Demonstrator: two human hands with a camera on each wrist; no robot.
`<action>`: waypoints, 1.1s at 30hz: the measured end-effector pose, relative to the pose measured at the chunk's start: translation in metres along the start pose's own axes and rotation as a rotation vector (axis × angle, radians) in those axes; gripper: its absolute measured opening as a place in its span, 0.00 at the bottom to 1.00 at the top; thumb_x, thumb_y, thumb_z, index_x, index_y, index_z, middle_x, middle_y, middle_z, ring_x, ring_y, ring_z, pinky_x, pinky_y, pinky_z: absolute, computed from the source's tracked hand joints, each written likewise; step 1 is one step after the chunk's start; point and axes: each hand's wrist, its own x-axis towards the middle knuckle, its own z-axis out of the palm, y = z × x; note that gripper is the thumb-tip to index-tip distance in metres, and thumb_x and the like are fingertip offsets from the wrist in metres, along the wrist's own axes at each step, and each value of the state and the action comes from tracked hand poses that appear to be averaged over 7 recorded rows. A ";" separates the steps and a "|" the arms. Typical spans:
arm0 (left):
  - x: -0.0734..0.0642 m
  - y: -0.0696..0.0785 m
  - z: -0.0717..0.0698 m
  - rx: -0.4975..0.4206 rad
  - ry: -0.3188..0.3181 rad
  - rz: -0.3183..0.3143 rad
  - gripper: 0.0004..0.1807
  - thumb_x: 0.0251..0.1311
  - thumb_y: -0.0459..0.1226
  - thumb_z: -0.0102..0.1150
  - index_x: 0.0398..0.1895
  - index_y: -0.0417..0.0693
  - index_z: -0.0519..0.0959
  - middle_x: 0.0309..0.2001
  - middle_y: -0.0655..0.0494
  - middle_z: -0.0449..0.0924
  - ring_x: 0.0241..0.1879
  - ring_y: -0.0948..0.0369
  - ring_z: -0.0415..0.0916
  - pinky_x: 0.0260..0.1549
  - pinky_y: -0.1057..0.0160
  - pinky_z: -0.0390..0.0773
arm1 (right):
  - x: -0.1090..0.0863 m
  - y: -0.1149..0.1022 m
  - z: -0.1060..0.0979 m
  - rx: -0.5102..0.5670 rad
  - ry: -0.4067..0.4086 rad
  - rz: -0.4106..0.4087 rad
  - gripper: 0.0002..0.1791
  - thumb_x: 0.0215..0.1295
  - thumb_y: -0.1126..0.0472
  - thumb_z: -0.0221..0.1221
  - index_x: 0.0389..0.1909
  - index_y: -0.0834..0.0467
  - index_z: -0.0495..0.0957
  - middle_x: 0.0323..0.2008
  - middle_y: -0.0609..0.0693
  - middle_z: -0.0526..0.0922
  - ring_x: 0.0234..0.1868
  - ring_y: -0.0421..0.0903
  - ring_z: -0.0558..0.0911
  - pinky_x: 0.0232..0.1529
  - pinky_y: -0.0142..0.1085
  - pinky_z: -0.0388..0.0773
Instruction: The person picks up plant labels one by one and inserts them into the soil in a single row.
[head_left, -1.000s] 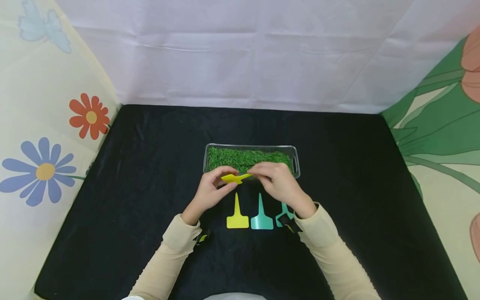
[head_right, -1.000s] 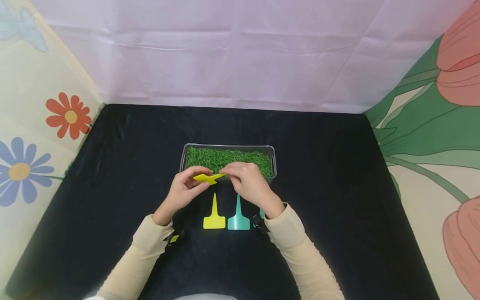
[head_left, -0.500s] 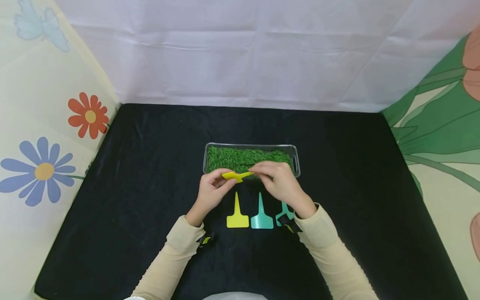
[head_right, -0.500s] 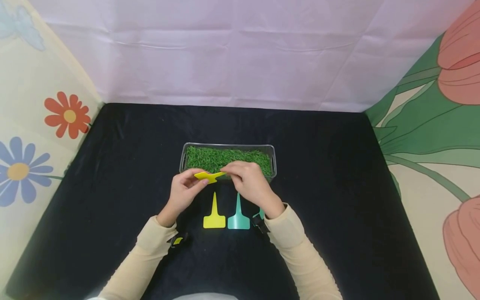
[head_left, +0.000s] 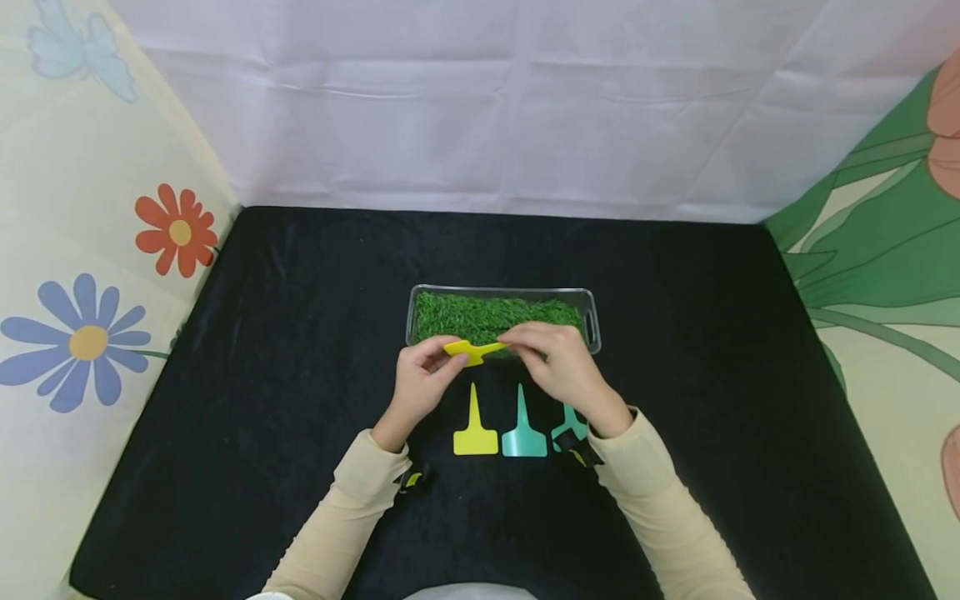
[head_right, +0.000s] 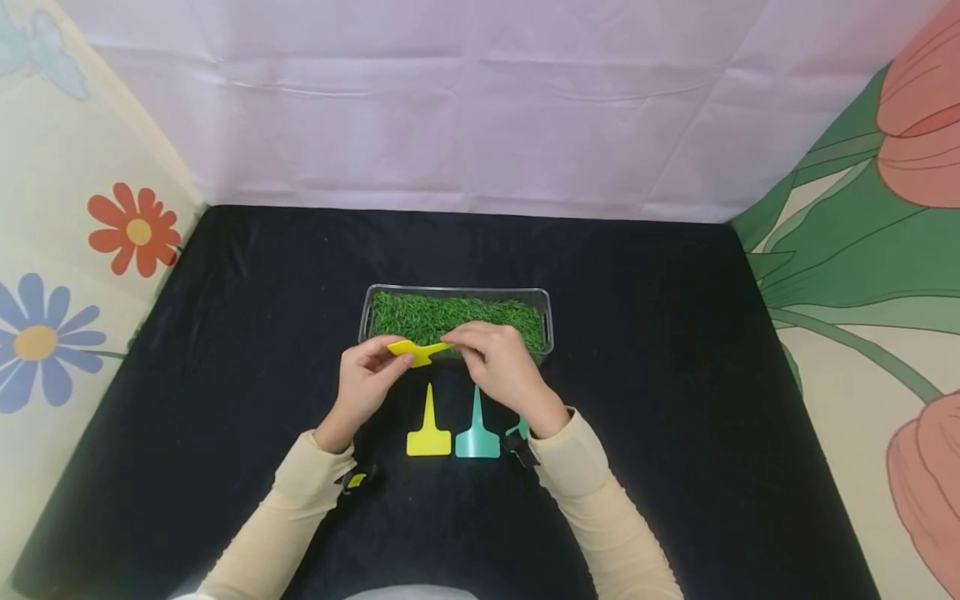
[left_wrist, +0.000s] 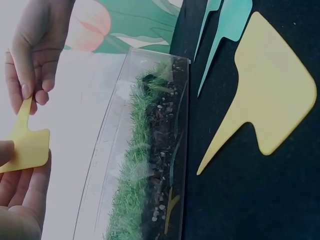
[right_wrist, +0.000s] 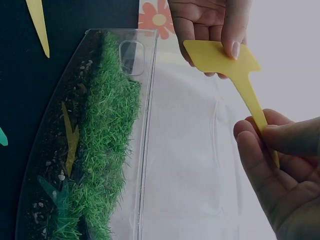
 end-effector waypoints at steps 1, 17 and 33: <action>0.000 -0.003 -0.001 -0.005 0.001 -0.002 0.09 0.46 0.12 0.53 0.33 0.17 0.73 0.32 0.25 0.74 0.32 0.70 0.77 0.31 0.73 0.76 | 0.000 0.000 0.000 0.000 0.000 0.001 0.10 0.54 0.74 0.60 0.37 0.62 0.83 0.36 0.54 0.83 0.34 0.47 0.82 0.34 0.37 0.78; -0.003 -0.024 -0.008 0.041 -0.034 0.070 0.09 0.47 0.16 0.57 0.34 0.22 0.76 0.33 0.32 0.78 0.32 0.63 0.79 0.31 0.69 0.78 | -0.007 0.004 -0.003 0.024 0.006 0.036 0.10 0.54 0.70 0.62 0.39 0.62 0.82 0.38 0.54 0.82 0.35 0.46 0.81 0.33 0.37 0.78; -0.002 -0.019 -0.022 0.141 -0.028 0.075 0.09 0.46 0.18 0.59 0.34 0.24 0.77 0.32 0.35 0.79 0.30 0.53 0.80 0.31 0.65 0.79 | -0.031 0.023 -0.014 -0.008 0.038 0.093 0.11 0.53 0.70 0.62 0.39 0.64 0.81 0.36 0.55 0.82 0.31 0.44 0.81 0.25 0.35 0.76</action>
